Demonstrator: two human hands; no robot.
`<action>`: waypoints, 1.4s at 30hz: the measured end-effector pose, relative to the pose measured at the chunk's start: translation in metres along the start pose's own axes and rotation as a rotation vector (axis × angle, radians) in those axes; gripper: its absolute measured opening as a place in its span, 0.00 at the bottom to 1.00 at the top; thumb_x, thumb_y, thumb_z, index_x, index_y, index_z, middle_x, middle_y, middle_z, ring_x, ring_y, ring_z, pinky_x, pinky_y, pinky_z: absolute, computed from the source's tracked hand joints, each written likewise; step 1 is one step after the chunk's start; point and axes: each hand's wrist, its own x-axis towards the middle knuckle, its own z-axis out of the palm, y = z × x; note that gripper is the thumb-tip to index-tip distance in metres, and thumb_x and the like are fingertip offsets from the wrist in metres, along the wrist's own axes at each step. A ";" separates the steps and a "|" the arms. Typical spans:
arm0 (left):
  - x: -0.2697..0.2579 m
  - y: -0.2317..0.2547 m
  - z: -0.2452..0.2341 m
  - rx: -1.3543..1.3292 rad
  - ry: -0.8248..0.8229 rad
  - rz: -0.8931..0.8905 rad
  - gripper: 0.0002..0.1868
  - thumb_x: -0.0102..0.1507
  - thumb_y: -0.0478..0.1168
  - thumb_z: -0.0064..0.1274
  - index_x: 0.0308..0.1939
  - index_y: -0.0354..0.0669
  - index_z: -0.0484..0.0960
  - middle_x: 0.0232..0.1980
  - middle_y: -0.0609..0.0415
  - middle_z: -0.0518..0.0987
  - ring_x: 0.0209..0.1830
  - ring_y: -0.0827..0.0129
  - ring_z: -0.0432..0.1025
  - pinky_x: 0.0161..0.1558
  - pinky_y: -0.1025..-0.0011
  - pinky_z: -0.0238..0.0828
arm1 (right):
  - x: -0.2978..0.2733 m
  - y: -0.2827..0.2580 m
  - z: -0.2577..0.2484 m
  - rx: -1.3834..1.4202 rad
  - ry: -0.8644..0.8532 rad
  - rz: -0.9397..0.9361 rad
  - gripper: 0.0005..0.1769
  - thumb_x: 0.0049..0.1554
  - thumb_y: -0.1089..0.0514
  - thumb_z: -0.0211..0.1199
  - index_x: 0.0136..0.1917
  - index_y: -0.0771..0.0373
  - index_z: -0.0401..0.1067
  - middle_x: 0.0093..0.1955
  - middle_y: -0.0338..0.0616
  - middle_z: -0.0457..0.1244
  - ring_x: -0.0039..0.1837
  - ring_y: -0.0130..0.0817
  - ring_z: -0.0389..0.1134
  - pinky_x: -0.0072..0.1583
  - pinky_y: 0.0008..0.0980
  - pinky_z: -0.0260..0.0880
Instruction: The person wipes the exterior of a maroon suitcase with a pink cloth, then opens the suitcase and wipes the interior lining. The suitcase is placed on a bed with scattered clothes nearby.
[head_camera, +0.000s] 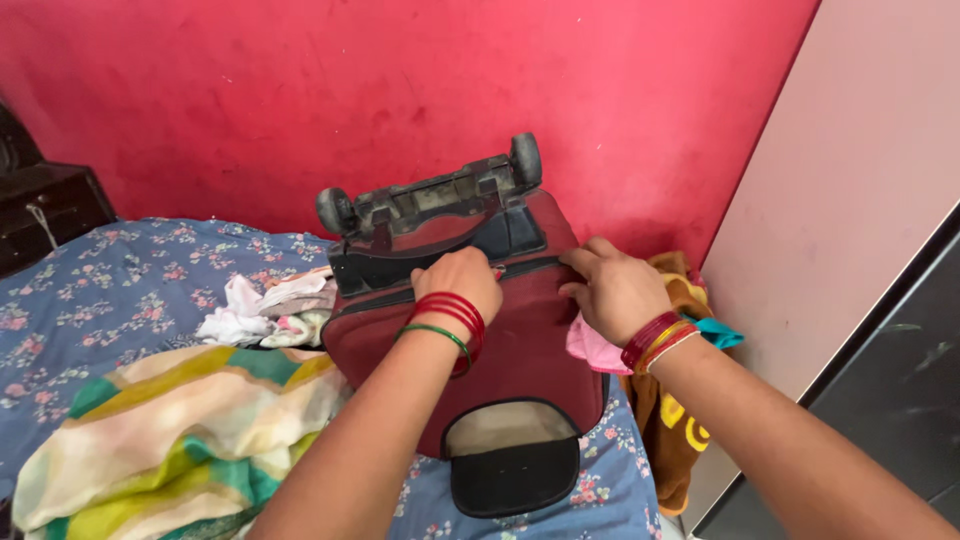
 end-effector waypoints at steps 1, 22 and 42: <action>0.004 -0.005 0.001 -0.080 -0.021 0.004 0.11 0.62 0.42 0.54 0.42 0.45 0.89 0.46 0.42 0.84 0.51 0.48 0.78 0.58 0.52 0.67 | 0.000 -0.003 -0.001 0.001 0.006 0.013 0.18 0.49 0.52 0.67 0.53 0.58 0.78 0.47 0.50 0.67 0.48 0.57 0.69 0.48 0.54 0.69; 0.001 -0.013 0.023 -0.483 0.246 0.006 0.09 0.59 0.37 0.56 0.42 0.47 0.87 0.45 0.50 0.85 0.50 0.56 0.79 0.53 0.59 0.72 | 0.086 -0.039 0.025 -0.474 -0.304 -0.341 0.07 0.52 0.55 0.60 0.42 0.54 0.78 0.47 0.48 0.70 0.49 0.49 0.73 0.47 0.49 0.73; -0.023 -0.001 0.039 -0.262 0.567 0.424 0.06 0.63 0.41 0.55 0.34 0.44 0.81 0.39 0.52 0.79 0.47 0.54 0.69 0.49 0.55 0.61 | 0.073 0.004 -0.026 -0.227 -0.421 -0.227 0.07 0.49 0.55 0.63 0.41 0.53 0.79 0.41 0.44 0.70 0.46 0.51 0.72 0.48 0.50 0.72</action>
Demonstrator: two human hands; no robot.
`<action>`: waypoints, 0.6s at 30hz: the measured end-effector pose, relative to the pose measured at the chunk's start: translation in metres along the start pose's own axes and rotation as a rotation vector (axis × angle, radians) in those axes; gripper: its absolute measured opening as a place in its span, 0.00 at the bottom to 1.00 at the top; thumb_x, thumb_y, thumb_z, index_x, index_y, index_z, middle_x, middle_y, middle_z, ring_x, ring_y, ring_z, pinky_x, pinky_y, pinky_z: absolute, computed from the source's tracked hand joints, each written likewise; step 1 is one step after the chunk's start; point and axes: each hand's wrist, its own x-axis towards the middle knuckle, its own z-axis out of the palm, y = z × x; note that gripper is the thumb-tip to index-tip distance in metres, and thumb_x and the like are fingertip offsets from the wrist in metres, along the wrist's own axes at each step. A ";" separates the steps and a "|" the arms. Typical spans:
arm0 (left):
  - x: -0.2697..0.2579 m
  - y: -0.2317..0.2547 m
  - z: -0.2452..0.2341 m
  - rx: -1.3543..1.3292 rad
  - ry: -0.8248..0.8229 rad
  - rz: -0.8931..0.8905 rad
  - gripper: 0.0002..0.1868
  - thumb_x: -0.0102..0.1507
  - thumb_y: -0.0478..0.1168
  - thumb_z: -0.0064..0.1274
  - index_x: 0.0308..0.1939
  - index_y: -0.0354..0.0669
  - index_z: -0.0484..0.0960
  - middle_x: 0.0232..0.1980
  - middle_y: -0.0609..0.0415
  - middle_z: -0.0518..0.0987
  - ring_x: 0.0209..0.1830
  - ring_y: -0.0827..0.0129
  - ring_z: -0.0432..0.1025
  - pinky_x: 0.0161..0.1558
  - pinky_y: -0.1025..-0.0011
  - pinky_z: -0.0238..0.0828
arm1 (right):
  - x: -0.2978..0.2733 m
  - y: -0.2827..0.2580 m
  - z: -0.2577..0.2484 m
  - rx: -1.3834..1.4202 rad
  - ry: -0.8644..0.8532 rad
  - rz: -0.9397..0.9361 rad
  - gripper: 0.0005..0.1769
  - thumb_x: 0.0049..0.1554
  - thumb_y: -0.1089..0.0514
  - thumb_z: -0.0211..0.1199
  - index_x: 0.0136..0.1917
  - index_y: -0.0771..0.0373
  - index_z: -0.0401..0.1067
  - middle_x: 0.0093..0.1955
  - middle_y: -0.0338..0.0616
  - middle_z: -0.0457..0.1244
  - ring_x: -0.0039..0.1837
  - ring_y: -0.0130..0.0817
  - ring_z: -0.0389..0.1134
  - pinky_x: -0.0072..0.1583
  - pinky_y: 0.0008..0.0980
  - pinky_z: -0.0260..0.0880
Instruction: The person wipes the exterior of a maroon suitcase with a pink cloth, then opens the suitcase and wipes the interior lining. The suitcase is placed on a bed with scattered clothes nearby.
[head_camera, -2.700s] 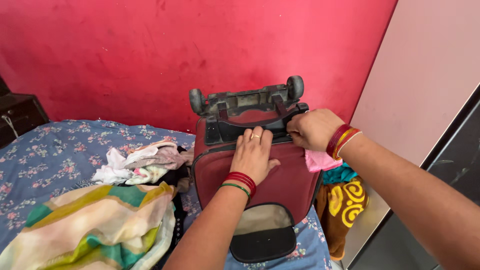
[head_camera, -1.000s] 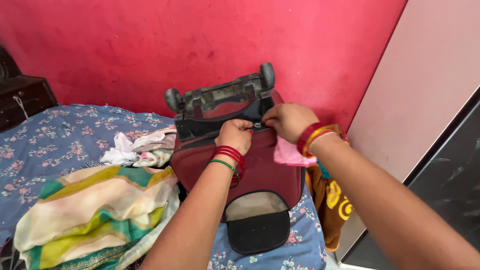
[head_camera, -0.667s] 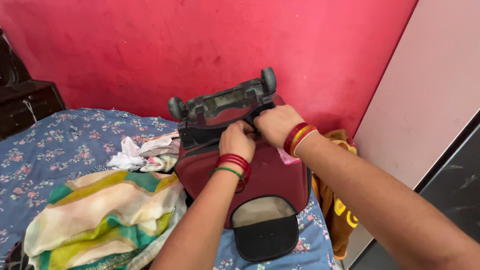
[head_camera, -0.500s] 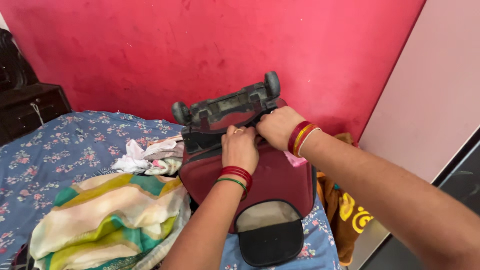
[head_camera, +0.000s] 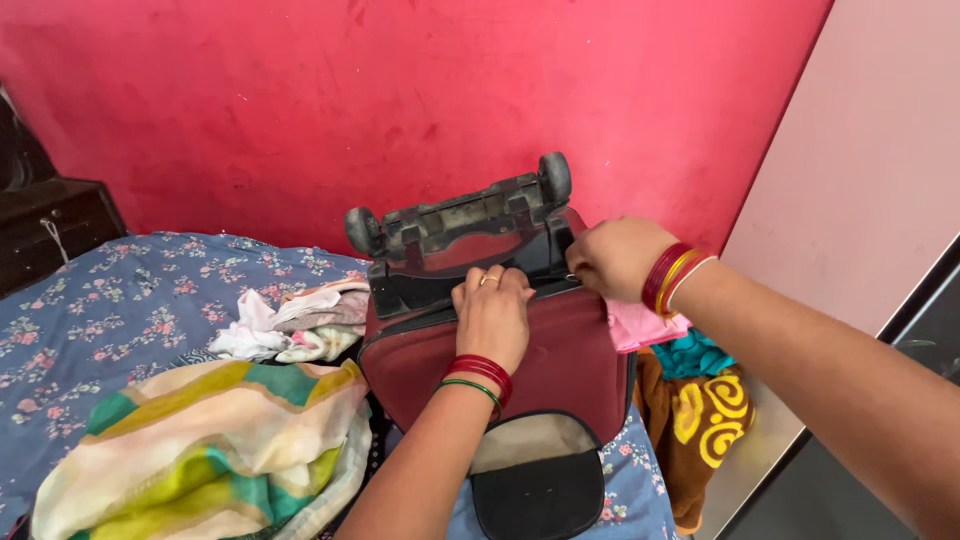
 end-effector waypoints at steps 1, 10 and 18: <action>-0.001 0.001 0.000 -0.009 -0.007 -0.009 0.06 0.64 0.41 0.55 0.34 0.44 0.81 0.40 0.52 0.79 0.47 0.55 0.69 0.50 0.55 0.60 | -0.001 0.003 -0.001 0.104 0.012 -0.010 0.07 0.49 0.55 0.63 0.40 0.53 0.79 0.39 0.44 0.71 0.46 0.50 0.72 0.48 0.50 0.72; -0.006 0.011 0.000 0.117 0.038 0.070 0.06 0.62 0.41 0.54 0.38 0.44 0.81 0.43 0.52 0.78 0.50 0.55 0.69 0.54 0.54 0.59 | 0.011 -0.011 0.009 -0.133 -0.066 -0.007 0.07 0.47 0.55 0.64 0.40 0.55 0.79 0.40 0.51 0.70 0.47 0.53 0.72 0.50 0.51 0.71; -0.006 0.015 0.003 0.104 0.017 0.035 0.09 0.65 0.44 0.54 0.41 0.43 0.79 0.43 0.50 0.77 0.50 0.54 0.68 0.53 0.53 0.58 | 0.011 0.001 0.001 -0.229 -0.208 -0.079 0.09 0.53 0.55 0.61 0.47 0.53 0.78 0.43 0.51 0.70 0.49 0.55 0.72 0.50 0.52 0.72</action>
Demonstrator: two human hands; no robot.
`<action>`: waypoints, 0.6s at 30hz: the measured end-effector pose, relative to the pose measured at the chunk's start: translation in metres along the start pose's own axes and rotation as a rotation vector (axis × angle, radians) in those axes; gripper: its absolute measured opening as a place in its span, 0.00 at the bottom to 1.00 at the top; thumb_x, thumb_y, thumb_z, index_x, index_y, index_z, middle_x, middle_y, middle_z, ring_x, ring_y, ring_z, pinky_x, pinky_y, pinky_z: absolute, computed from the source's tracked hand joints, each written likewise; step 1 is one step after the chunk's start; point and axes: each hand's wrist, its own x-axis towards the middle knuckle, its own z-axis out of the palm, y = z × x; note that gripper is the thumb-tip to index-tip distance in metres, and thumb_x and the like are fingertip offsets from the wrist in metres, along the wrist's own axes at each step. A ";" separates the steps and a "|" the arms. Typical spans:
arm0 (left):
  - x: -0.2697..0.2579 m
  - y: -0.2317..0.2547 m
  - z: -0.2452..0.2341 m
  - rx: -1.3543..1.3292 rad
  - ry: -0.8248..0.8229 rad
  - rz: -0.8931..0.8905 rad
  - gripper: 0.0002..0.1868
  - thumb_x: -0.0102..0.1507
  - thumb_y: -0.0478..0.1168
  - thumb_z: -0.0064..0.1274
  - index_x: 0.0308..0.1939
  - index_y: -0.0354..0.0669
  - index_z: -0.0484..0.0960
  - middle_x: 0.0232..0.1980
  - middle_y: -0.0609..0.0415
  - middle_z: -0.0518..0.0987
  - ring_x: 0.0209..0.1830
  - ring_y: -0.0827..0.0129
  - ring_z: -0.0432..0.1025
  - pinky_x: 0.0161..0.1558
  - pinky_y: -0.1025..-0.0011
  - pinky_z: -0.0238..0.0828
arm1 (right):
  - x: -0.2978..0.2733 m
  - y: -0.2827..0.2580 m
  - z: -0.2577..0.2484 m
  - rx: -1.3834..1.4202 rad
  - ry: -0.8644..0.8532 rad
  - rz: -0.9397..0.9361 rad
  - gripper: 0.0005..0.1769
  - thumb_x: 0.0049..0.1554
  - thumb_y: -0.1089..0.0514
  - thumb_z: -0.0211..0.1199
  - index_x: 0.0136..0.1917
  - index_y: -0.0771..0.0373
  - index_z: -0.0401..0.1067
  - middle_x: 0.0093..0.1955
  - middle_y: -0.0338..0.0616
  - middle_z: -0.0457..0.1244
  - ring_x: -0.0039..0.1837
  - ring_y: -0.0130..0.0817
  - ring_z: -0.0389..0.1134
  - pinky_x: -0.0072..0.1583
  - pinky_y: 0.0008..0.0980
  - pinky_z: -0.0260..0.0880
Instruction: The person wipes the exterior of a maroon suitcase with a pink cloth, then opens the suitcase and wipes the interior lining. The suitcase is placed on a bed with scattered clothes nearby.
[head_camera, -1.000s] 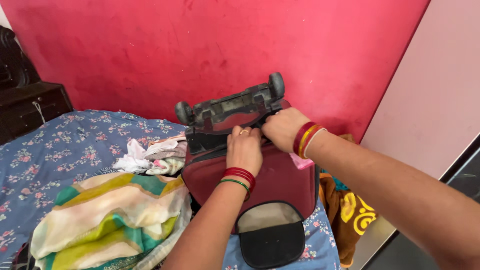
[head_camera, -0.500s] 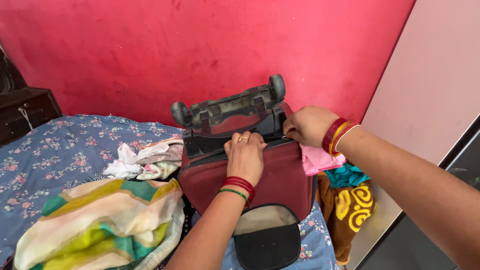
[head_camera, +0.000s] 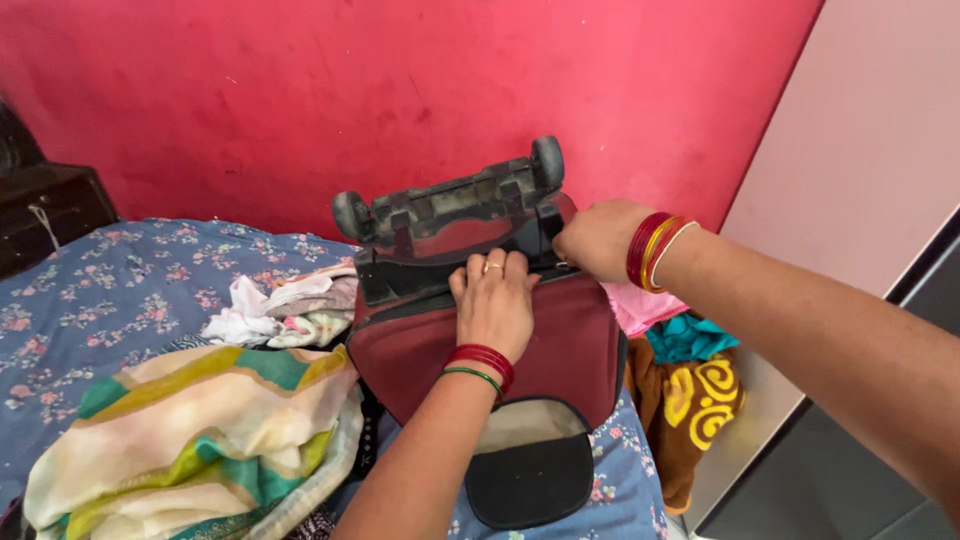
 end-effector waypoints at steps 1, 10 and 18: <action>0.001 0.000 0.000 0.002 -0.003 -0.004 0.09 0.64 0.44 0.54 0.41 0.43 0.79 0.43 0.50 0.77 0.50 0.54 0.68 0.53 0.52 0.58 | -0.002 0.002 -0.002 0.026 -0.007 0.024 0.09 0.53 0.54 0.61 0.47 0.52 0.79 0.44 0.51 0.70 0.50 0.54 0.72 0.51 0.52 0.71; 0.002 0.009 0.002 -0.019 -0.045 -0.038 0.09 0.64 0.44 0.54 0.40 0.43 0.80 0.44 0.51 0.77 0.50 0.55 0.68 0.52 0.54 0.58 | 0.001 -0.011 -0.007 -0.046 -0.042 0.004 0.08 0.53 0.54 0.61 0.43 0.54 0.79 0.43 0.52 0.70 0.50 0.54 0.72 0.51 0.51 0.72; 0.004 0.015 0.009 -0.050 -0.036 -0.009 0.08 0.63 0.44 0.54 0.39 0.43 0.79 0.43 0.52 0.77 0.50 0.56 0.68 0.52 0.54 0.57 | -0.006 -0.004 0.007 -0.140 -0.014 -0.033 0.08 0.54 0.57 0.59 0.45 0.57 0.77 0.43 0.50 0.71 0.49 0.51 0.73 0.49 0.50 0.74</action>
